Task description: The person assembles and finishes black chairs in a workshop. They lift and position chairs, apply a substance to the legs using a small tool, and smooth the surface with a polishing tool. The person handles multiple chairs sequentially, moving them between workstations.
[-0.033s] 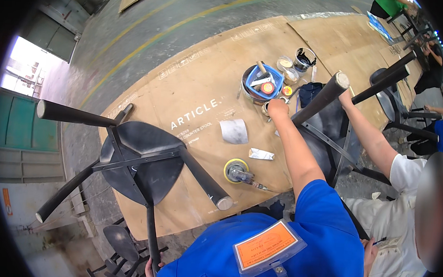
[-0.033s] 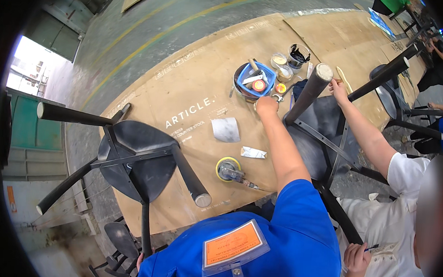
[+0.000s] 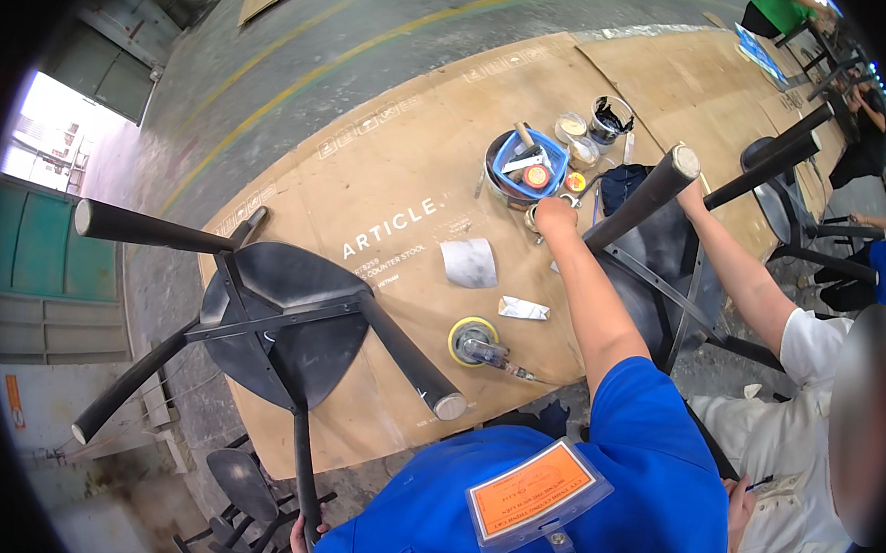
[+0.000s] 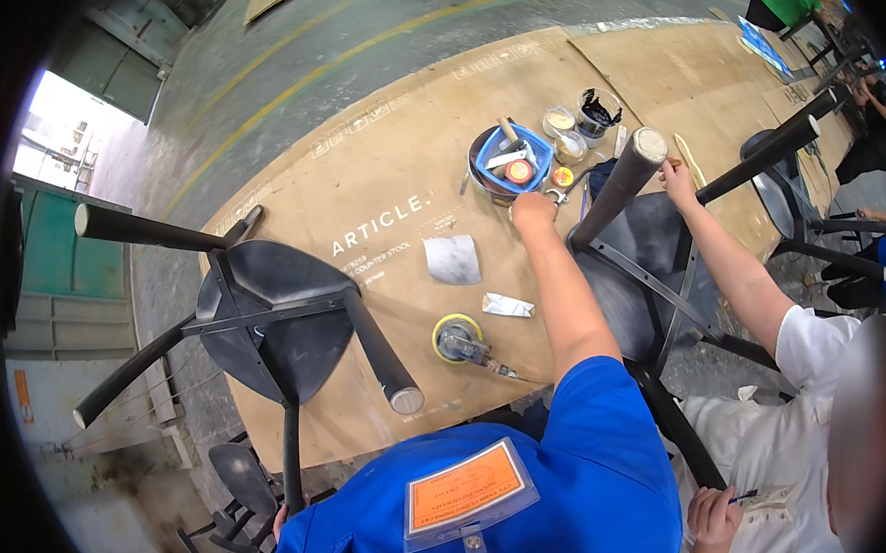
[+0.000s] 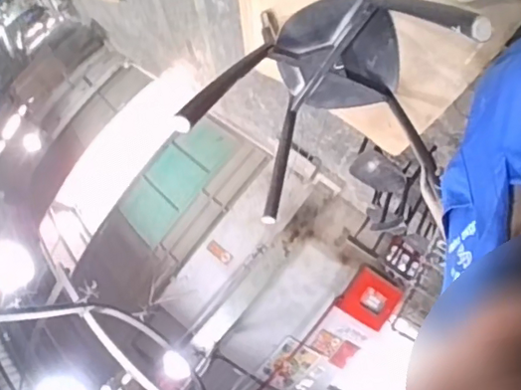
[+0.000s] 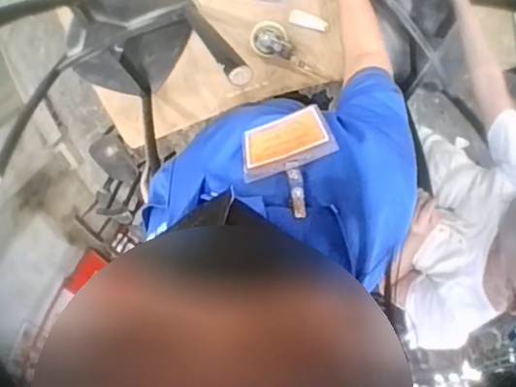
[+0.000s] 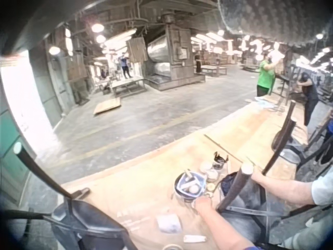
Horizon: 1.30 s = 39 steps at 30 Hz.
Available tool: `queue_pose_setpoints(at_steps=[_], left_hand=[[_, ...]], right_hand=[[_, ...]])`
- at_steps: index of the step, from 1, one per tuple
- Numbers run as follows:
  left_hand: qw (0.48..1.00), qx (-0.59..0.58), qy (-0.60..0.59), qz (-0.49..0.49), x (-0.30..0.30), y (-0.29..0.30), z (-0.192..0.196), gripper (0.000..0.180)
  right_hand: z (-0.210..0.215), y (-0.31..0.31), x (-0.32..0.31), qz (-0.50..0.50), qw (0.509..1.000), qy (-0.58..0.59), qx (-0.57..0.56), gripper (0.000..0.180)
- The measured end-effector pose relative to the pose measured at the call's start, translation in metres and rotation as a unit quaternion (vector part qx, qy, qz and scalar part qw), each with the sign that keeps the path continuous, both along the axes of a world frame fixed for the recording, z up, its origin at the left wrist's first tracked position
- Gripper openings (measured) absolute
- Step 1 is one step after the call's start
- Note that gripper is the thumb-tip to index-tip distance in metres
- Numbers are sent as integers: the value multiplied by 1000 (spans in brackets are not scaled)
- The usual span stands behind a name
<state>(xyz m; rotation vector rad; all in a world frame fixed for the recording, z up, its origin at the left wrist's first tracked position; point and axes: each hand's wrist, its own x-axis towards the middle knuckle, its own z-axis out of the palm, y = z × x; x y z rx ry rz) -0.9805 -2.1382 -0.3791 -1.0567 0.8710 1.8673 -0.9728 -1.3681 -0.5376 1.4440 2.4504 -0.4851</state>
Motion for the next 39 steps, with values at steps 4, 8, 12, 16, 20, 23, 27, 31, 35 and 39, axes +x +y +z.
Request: queue_pose_setpoints(at_steps=[4,8,12,16,20,23,27,31,35,39], left_hand=[[1000,-1,7,1,-2,3,-1,57],[1000,-1,11,3,-2,5,-2,57],[1000,-2,18,6,-1,4,-2,56],[1000,0,23,9,1,-2,-5,56],[999,5,32,4,3,-9,-9,56],[999,12,41,0,5,-11,-8,55],[998,52,40,9,9,-4,1,53],[997,45,57,7,12,5,8,51],[999,18,35,23,11,9,12,51],[996,-48,14,80,13,13,12,50]], right_hand=[[-6,10,-15,3,999,-15,-29,29],[-14,11,-12,-28,999,12,-31,29],[-19,3,2,-68,995,55,-49,28],[-20,-5,13,-83,993,86,-24,28],[-21,-10,18,-79,993,81,-33,28],[-23,-12,23,-87,991,94,-31,28],[-21,-17,32,-115,981,154,-4,26],[-11,-20,40,-115,987,109,14,26],[2,-12,33,-69,996,61,13,26],[8,0,9,-28,999,18,7,28]])
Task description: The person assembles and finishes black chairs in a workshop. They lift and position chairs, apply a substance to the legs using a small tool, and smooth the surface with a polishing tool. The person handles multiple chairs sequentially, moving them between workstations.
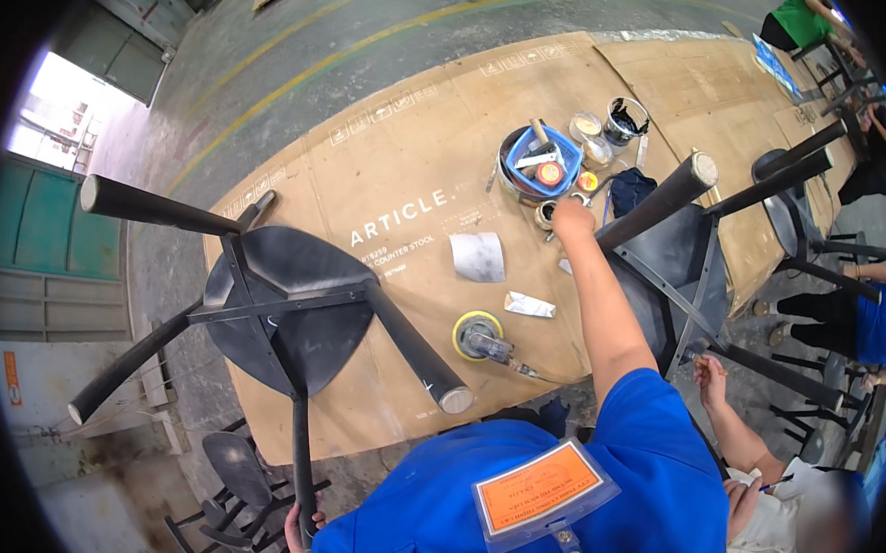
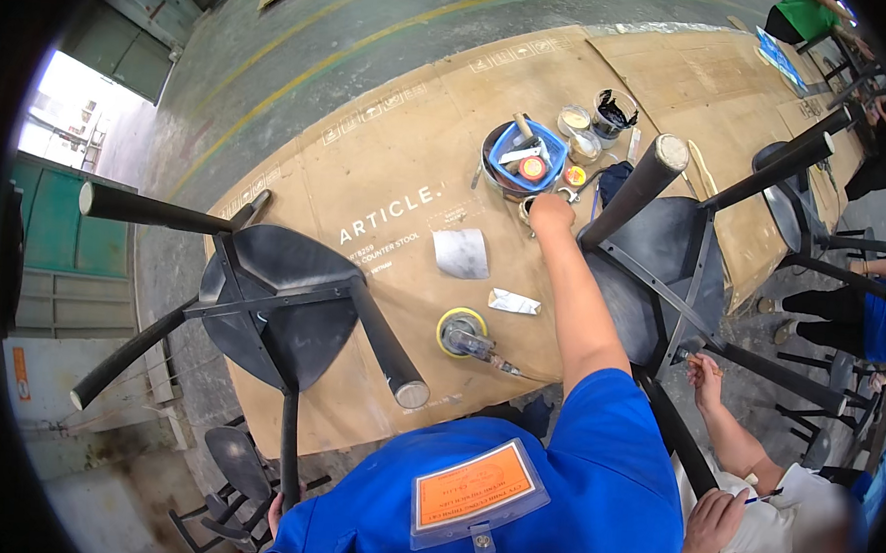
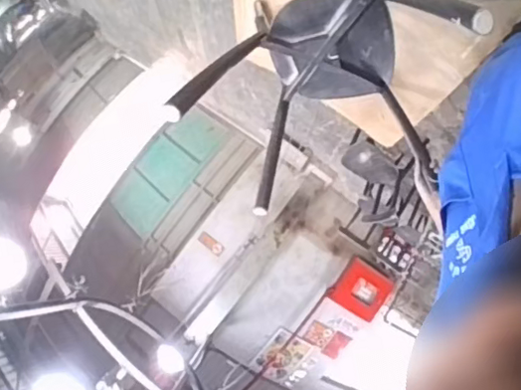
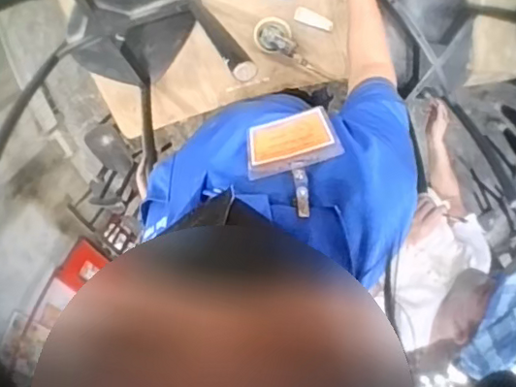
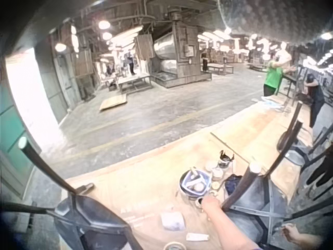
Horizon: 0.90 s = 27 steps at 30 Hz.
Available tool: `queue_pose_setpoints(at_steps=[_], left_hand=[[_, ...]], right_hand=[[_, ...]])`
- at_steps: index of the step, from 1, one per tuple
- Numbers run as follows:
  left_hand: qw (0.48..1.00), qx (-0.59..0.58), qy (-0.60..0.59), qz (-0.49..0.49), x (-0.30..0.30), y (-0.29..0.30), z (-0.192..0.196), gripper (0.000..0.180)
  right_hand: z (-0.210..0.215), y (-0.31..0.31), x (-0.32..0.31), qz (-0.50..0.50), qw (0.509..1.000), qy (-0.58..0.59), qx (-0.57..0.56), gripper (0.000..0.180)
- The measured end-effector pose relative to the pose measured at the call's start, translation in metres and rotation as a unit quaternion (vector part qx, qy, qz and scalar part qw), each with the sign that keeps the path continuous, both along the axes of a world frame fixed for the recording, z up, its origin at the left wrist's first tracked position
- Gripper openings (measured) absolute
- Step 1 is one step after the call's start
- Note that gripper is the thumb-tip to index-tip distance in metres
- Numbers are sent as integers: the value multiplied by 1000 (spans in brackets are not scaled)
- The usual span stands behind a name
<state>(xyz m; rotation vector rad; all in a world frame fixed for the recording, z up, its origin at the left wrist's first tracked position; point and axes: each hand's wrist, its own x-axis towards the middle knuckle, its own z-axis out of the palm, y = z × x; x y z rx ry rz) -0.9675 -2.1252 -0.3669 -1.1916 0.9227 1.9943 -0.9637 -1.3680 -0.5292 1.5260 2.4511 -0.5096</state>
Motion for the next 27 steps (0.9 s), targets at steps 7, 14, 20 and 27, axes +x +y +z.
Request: queue_pose_setpoints(at_steps=[7,14,20,27], left_hand=[[976,-115,162,-89,7,0,-5,47],[975,-107,170,-99,10,4,-3,44],[993,24,65,-91,0,2,-1,47],[997,-10,42,-71,-3,0,-3,48]], right_hand=[[-17,0,-20,32,999,13,-7,29],[-31,-14,-6,-13,999,30,-17,31],[-29,-16,-2,-17,999,14,-30,28],[-30,-25,11,-31,999,40,1,27]])
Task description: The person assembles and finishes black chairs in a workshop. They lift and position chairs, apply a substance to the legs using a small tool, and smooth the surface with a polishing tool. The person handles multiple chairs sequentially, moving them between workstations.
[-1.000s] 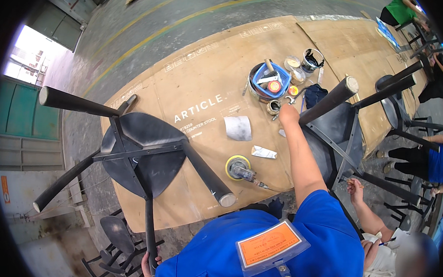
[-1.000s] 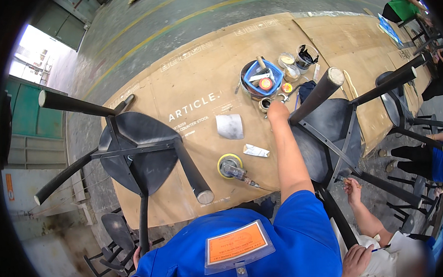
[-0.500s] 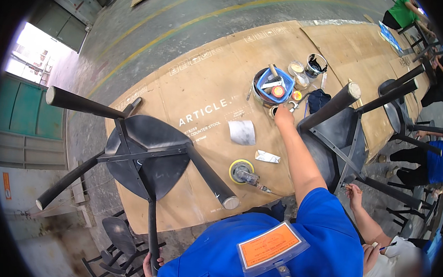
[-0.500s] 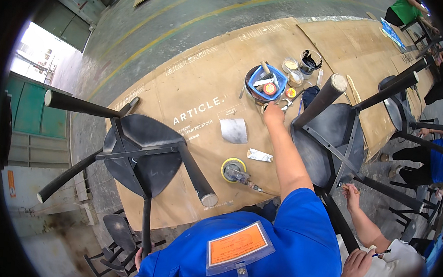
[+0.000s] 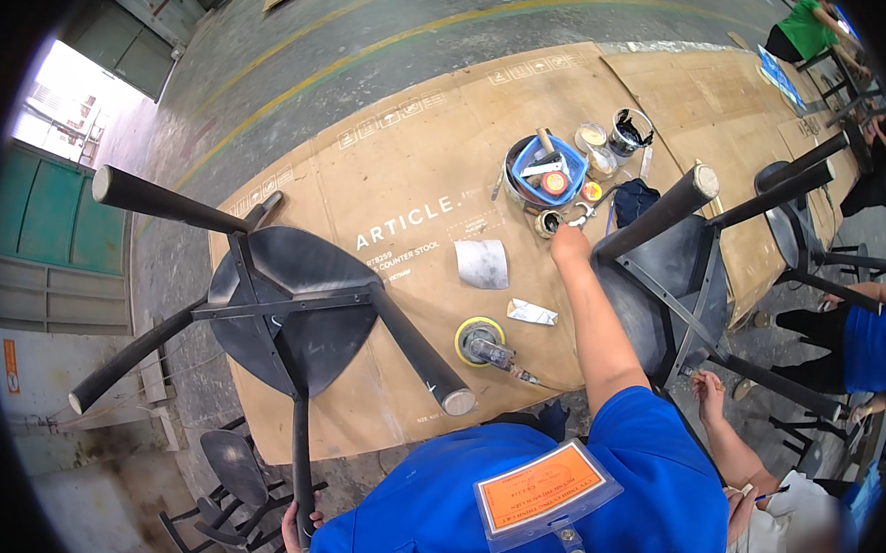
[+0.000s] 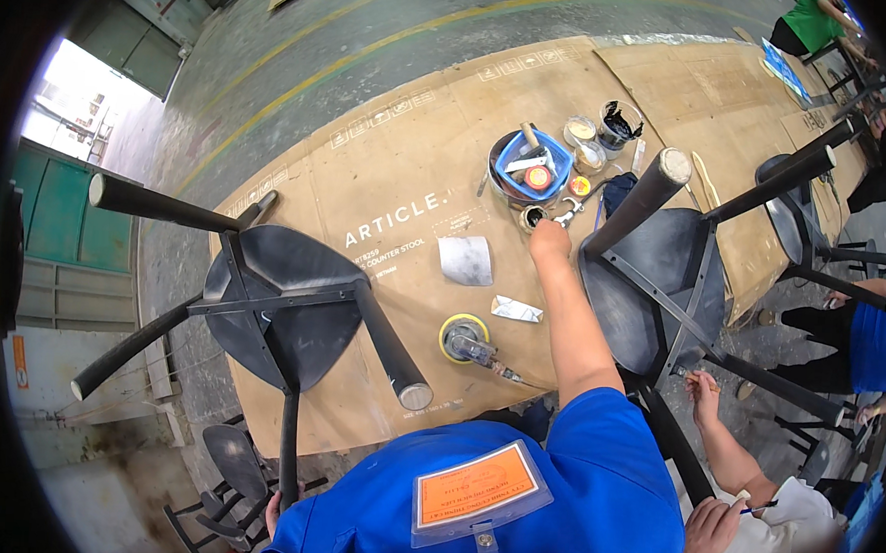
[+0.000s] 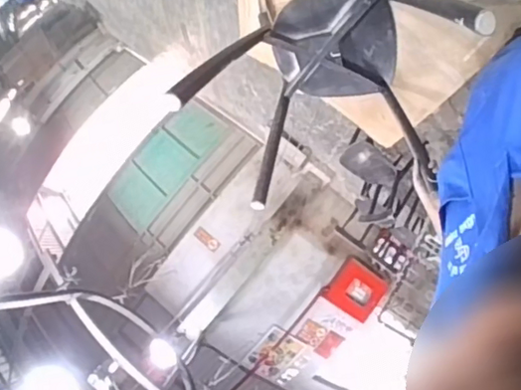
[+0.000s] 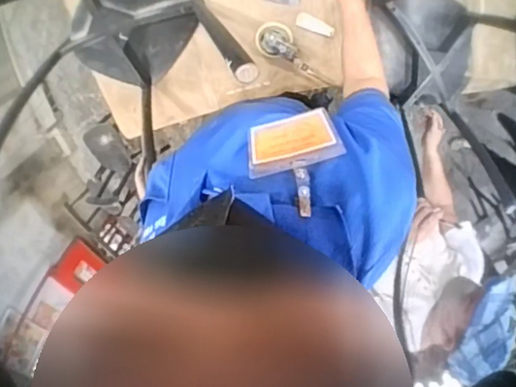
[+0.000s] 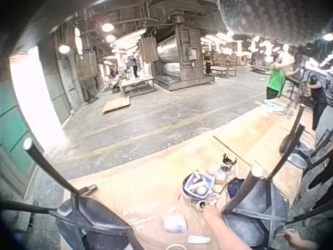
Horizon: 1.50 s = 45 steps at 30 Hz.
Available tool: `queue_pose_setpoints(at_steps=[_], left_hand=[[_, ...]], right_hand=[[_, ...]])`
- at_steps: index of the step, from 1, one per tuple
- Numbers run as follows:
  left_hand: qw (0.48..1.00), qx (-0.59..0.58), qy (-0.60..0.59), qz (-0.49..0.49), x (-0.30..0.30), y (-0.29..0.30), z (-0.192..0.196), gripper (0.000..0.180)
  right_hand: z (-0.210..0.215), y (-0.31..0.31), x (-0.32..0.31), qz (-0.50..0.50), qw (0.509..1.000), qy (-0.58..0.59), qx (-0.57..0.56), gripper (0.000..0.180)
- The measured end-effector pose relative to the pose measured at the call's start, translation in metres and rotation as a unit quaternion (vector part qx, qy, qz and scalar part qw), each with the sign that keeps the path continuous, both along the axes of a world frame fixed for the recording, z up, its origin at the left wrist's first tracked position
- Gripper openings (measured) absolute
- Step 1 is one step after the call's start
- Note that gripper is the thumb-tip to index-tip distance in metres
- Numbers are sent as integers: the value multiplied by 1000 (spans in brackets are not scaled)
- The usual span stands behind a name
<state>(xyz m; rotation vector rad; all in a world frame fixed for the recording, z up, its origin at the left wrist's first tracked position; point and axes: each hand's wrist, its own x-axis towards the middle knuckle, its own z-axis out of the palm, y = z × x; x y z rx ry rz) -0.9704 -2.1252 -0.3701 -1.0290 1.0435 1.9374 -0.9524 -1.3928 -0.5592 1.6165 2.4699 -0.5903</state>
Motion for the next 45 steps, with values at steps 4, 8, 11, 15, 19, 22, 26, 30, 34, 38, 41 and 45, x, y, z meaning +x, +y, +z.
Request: queue_pose_setpoints(at_steps=[4,8,11,15,19,22,26,30,34,38,41,45], left_hand=[[999,40,-31,-7,1,8,6,49],[1000,4,-16,-21,1,16,13,52],[999,-27,-20,-6,3,15,10,54],[996,73,-48,0,5,9,-4,51],[999,42,-29,-12,13,14,-13,49],[998,27,-45,-32,11,27,-9,49],[997,-15,-50,-62,9,37,2,51],[998,-38,3,-48,7,39,-1,46],[996,-31,26,-84,3,42,-3,46],[995,-37,42,-87,3,46,0,51],[994,-33,51,-92,3,46,0,53],[992,-16,68,-101,3,46,-1,54]], right_hand=[[0,-6,5,-10,1000,23,6,27],[1,-9,12,-28,998,48,1,28],[6,-13,22,-42,996,80,6,27],[14,-24,40,-70,983,169,27,26],[9,-42,64,-58,965,256,22,29],[-5,-59,85,-91,926,364,-51,34],[-17,-108,128,-123,873,437,-176,30],[-12,-193,166,-77,889,340,-296,22],[-7,-285,143,-30,845,287,-451,20],[-8,-345,43,109,813,354,-450,24],[-7,-368,-52,202,820,427,-323,25],[-3,-391,-149,251,807,500,-188,33]])
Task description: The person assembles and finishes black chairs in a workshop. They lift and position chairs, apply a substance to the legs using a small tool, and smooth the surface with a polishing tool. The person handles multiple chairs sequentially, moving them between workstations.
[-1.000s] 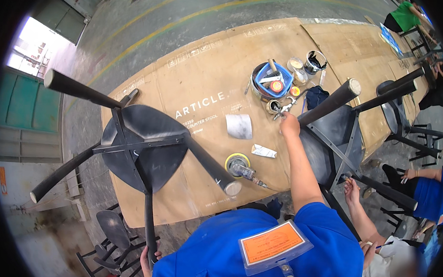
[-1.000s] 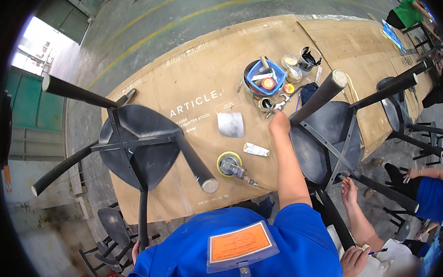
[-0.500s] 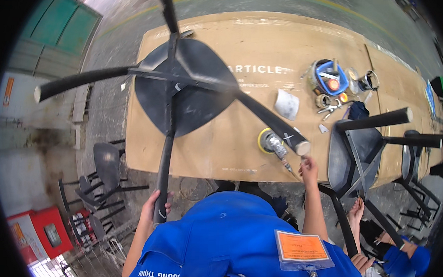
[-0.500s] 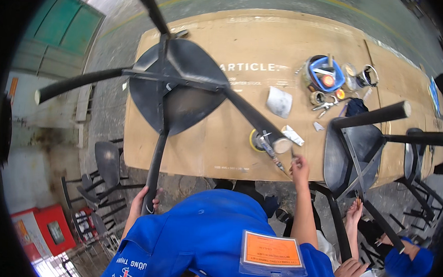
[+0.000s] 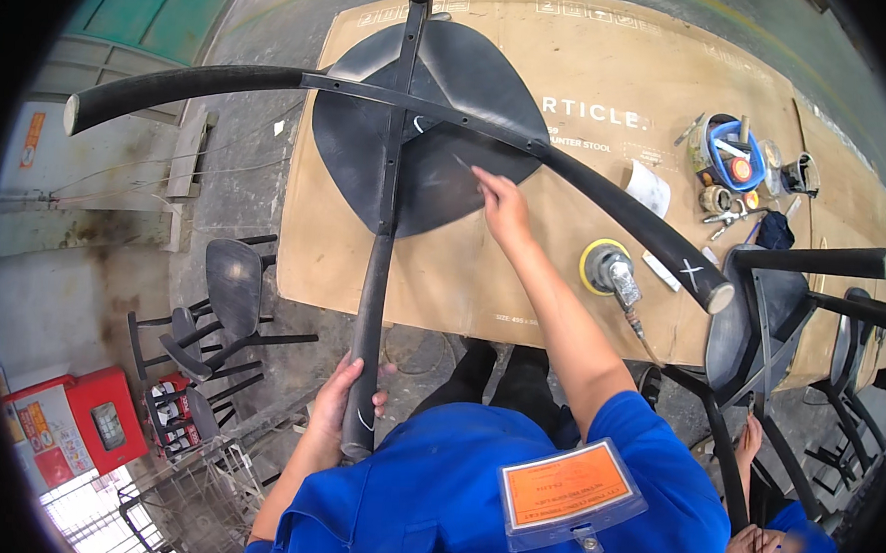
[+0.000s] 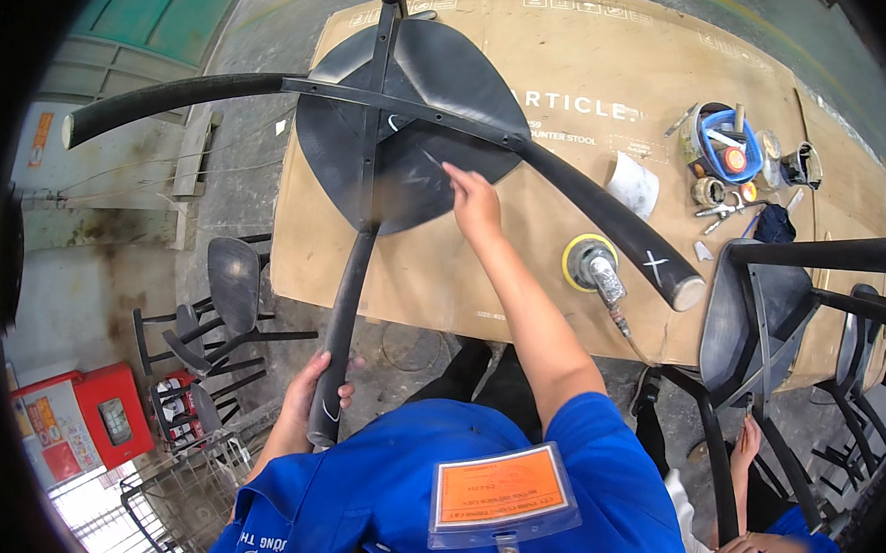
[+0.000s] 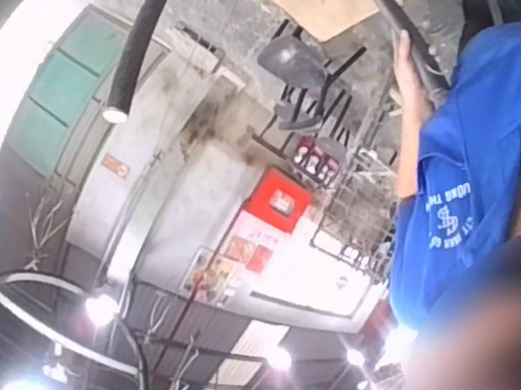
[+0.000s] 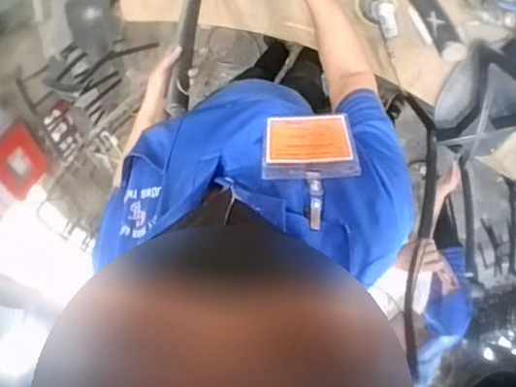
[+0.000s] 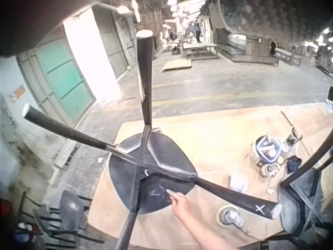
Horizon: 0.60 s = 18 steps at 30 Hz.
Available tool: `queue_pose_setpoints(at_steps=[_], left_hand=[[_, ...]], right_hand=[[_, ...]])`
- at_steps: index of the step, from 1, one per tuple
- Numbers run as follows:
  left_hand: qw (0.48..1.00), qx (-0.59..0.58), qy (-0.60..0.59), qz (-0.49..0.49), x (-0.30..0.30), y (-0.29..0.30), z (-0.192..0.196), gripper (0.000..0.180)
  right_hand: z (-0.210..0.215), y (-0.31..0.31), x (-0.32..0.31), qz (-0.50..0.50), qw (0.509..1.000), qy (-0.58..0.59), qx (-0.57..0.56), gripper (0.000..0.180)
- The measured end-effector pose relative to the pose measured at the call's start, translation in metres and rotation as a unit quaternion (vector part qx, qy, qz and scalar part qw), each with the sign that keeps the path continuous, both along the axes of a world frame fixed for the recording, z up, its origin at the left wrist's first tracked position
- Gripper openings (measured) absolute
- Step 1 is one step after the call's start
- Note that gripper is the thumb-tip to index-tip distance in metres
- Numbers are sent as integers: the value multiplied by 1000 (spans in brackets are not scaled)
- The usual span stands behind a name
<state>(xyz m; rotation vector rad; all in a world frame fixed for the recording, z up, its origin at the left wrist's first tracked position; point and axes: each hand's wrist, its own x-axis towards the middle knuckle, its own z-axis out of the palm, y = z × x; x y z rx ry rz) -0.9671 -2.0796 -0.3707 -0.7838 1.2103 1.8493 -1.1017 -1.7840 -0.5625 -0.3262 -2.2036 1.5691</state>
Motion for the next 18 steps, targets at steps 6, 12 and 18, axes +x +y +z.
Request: queue_pose_setpoints(at_steps=[6,12,18], left_hand=[[1000,-14,15,-14,0,4,5,54],[1000,-16,11,-20,-2,6,9,55],[1000,-12,8,-24,-2,6,9,55]], right_hand=[[-8,-22,-52,-40,998,-6,57,39],[-17,-28,-64,-84,989,-4,120,41],[-18,-27,-61,-79,979,-1,190,44]])
